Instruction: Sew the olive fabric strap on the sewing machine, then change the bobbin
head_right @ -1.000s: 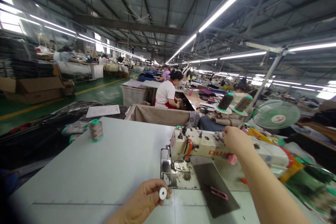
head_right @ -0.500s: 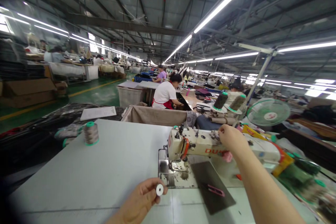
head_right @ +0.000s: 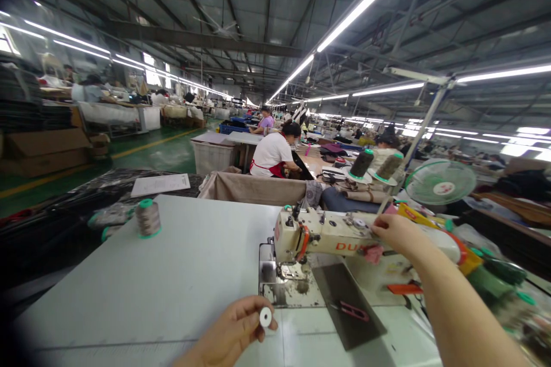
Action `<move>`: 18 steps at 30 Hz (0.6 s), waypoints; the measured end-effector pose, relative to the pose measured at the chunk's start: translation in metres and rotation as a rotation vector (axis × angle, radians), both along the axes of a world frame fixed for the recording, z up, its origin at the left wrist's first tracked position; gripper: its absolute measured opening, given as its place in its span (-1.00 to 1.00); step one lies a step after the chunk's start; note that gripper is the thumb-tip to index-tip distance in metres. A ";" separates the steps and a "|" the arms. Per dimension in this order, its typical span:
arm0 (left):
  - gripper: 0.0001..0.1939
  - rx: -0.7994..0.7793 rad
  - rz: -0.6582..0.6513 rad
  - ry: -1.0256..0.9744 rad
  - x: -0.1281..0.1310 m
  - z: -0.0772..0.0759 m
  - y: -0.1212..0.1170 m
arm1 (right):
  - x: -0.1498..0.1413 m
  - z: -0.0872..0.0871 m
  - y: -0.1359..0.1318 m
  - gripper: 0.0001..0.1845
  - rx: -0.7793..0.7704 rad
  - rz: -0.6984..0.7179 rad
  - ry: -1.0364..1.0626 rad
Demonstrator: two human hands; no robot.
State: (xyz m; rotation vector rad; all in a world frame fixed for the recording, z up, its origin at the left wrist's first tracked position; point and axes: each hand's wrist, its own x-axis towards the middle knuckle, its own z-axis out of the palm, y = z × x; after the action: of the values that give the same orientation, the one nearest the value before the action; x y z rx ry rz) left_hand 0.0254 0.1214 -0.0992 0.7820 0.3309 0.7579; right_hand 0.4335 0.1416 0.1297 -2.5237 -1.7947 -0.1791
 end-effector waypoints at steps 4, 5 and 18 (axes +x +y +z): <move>-0.44 -0.023 0.003 0.003 0.003 -0.009 0.002 | -0.015 -0.010 0.011 -0.75 0.075 -0.033 -0.235; -0.44 -0.019 -0.010 0.003 0.005 -0.014 0.003 | -0.021 -0.012 0.014 -0.73 0.100 -0.022 -0.287; -0.39 0.144 -0.195 0.039 0.003 -0.035 0.007 | -0.038 0.011 0.007 -0.81 0.029 0.270 -0.257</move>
State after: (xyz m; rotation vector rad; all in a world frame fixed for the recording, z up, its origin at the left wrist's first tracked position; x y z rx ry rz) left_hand 0.0289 0.1286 -0.1340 0.9511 0.2325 0.5883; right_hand 0.3953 0.1490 0.1403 -2.2943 -2.1829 -0.5352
